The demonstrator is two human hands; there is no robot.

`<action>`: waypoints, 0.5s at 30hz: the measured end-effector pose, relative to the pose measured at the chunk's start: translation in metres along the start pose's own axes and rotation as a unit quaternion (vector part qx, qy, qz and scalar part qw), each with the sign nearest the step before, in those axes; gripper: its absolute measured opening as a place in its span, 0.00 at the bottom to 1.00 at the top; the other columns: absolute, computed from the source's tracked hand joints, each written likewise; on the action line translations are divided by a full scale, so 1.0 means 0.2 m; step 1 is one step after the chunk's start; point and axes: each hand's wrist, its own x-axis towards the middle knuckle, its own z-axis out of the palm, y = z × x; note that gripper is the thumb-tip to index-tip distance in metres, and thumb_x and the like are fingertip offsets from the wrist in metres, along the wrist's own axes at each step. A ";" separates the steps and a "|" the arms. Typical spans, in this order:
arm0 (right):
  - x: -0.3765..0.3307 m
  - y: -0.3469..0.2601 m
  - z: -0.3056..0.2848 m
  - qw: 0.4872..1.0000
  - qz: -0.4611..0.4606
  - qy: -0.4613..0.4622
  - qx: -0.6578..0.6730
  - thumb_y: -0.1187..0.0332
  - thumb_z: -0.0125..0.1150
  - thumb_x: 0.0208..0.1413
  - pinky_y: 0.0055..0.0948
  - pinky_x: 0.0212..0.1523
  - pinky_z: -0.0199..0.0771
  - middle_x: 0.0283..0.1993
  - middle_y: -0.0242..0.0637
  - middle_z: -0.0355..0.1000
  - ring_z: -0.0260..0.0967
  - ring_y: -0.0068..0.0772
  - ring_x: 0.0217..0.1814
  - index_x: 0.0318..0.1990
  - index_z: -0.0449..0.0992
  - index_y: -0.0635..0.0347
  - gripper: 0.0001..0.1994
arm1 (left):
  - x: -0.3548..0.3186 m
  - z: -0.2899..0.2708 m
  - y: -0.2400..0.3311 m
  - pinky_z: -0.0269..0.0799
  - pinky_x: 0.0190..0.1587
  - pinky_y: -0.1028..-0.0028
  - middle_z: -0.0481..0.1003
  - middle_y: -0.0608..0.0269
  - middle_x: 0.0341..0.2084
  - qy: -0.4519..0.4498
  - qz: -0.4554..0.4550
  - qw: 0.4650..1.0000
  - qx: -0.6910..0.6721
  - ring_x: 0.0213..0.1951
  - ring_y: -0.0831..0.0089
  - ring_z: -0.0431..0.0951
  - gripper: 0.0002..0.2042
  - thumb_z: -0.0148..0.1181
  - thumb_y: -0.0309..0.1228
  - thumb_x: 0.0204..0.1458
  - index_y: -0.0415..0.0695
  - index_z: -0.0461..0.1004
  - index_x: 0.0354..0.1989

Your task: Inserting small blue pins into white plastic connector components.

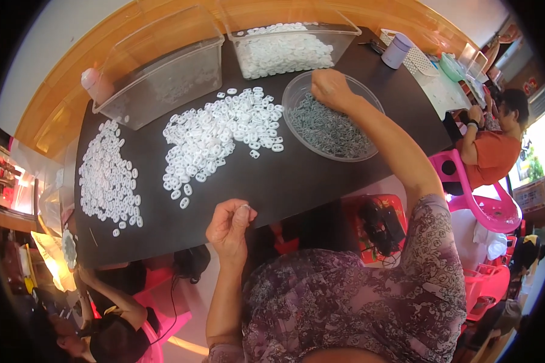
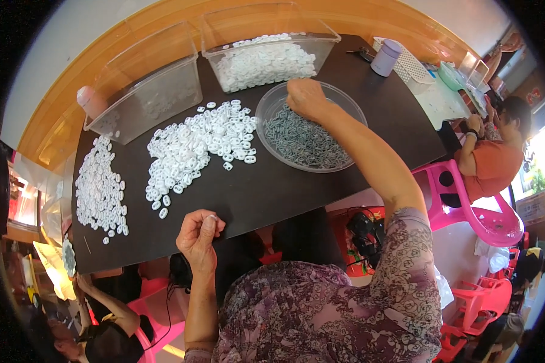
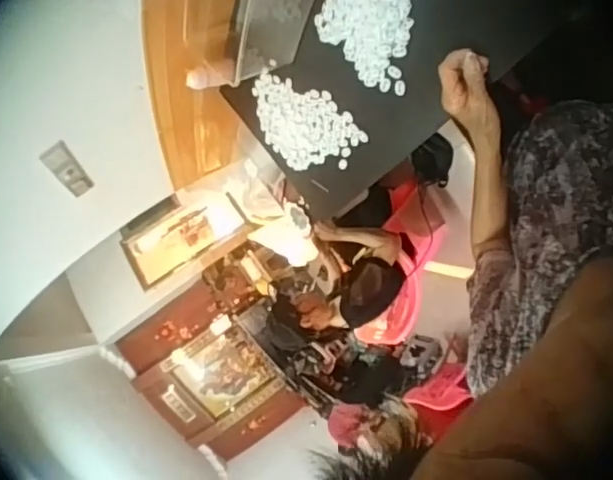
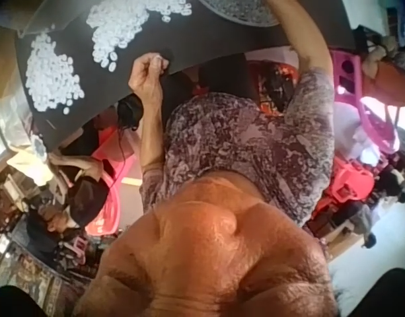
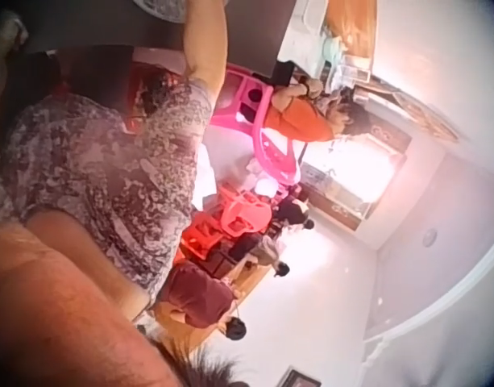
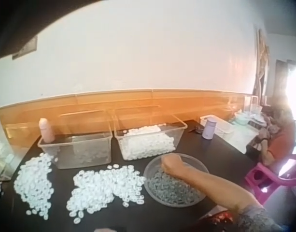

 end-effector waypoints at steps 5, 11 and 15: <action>-0.09 -0.17 -0.20 0.977 0.039 0.043 0.206 0.73 0.52 0.44 0.38 0.30 0.69 0.25 0.50 0.70 0.70 0.47 0.28 0.26 0.72 0.64 0.04 | 0.06 -0.01 0.05 0.63 0.26 0.80 0.71 0.61 0.21 0.034 -0.048 0.996 -0.063 0.22 0.78 0.68 0.06 0.54 0.27 0.54 0.36 0.70 0.31; -0.26 -0.57 -0.42 0.900 0.049 -0.007 0.433 0.75 0.58 0.46 0.19 0.28 0.64 0.23 0.28 0.67 0.61 0.14 0.27 0.29 0.73 0.64 0.03 | 0.08 -0.01 0.08 0.66 0.26 0.80 0.74 0.57 0.23 0.045 -0.077 0.986 -0.140 0.23 0.76 0.71 0.05 0.57 0.24 0.52 0.35 0.71 0.33; -0.37 -0.83 -0.41 0.800 0.051 -0.102 0.590 0.78 0.60 0.47 0.16 0.32 0.63 0.29 0.26 0.69 0.64 0.13 0.32 0.31 0.75 0.62 0.03 | 0.06 0.00 0.11 0.66 0.26 0.80 0.75 0.57 0.24 0.038 -0.087 0.986 -0.140 0.23 0.76 0.72 0.05 0.56 0.24 0.52 0.35 0.71 0.33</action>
